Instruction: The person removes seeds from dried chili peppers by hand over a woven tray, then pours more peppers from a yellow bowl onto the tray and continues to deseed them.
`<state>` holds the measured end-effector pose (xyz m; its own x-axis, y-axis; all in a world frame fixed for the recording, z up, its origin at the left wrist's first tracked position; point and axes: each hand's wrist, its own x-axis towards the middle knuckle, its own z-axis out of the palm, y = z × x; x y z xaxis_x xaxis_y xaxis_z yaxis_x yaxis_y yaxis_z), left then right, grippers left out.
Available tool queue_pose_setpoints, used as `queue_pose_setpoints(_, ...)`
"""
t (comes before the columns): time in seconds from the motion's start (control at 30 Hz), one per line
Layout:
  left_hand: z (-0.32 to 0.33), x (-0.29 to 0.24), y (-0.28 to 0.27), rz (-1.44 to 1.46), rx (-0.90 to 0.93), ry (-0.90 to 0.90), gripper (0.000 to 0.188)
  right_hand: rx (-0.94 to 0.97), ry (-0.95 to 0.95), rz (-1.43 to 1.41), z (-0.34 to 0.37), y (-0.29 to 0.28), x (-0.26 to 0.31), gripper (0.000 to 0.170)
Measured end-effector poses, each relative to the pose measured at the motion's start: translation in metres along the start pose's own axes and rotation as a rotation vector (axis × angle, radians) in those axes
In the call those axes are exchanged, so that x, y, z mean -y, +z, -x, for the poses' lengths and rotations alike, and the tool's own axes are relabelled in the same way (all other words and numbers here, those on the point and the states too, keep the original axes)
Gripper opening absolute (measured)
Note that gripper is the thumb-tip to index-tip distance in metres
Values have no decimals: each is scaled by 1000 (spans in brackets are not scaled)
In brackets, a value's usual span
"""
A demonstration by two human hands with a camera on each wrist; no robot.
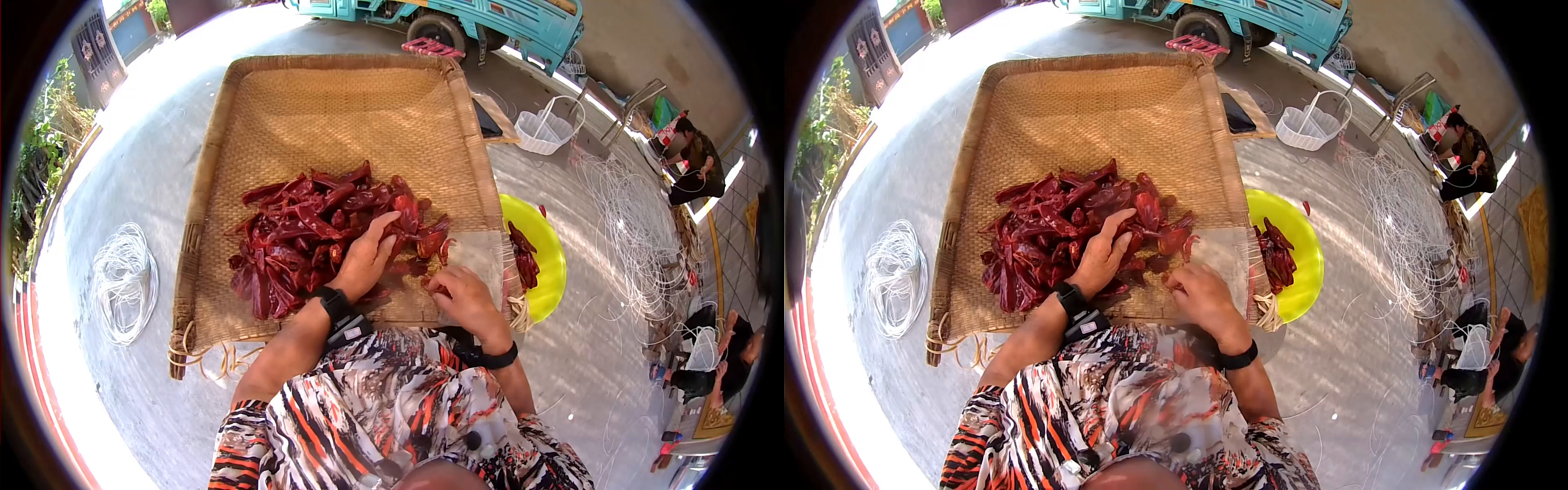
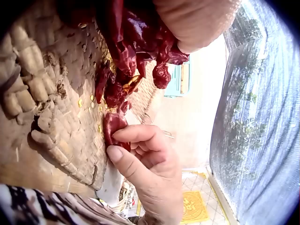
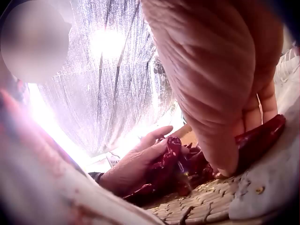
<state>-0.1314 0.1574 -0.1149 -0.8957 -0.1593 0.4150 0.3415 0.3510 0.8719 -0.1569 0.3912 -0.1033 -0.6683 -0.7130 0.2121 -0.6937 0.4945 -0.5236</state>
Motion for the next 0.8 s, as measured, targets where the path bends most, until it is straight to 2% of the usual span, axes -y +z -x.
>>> queue_pose_setpoints(0.1, -3, 15, -7, -220, 210, 138, 33, -65, 141, -171, -5, -4, 5, 22)
queue_pose_setpoints(0.2, -2, 19, -5, -282, 250, 218, 31, -124, 283, -329, -16, -12, 22, 26)
queue_pose_setpoints(0.3, 0, 14, -6, -265, 220, 237, 28, -85, 293, -353, -27, 1, 13, 28)
queue_pose_setpoints(0.4, -2, 16, -5, -250, 277, 211, 26, -36, 210, -493, -40, 13, 8, 27)
queue_pose_setpoints(0.5, -2, 19, -6, -270, 318, 128, 28, -89, 151, -420, -43, 17, 9, 27)
queue_pose_setpoints(0.6, -1, 14, -6, -217, 283, 112, 32, -146, 134, -377, -38, 9, 7, 28)
queue_pose_setpoints(0.7, -1, 9, -6, -186, 262, 155, 35, -259, 244, -244, -30, -21, -2, 29)
queue_pose_setpoints(0.77, 1, 11, -1, -116, 151, 146, 37, -482, 279, -77, -25, -39, -21, 31)
queue_pose_setpoints(0.8, 2, 11, 1, -81, 98, 143, 37, -596, 283, 130, -23, -47, -28, 31)
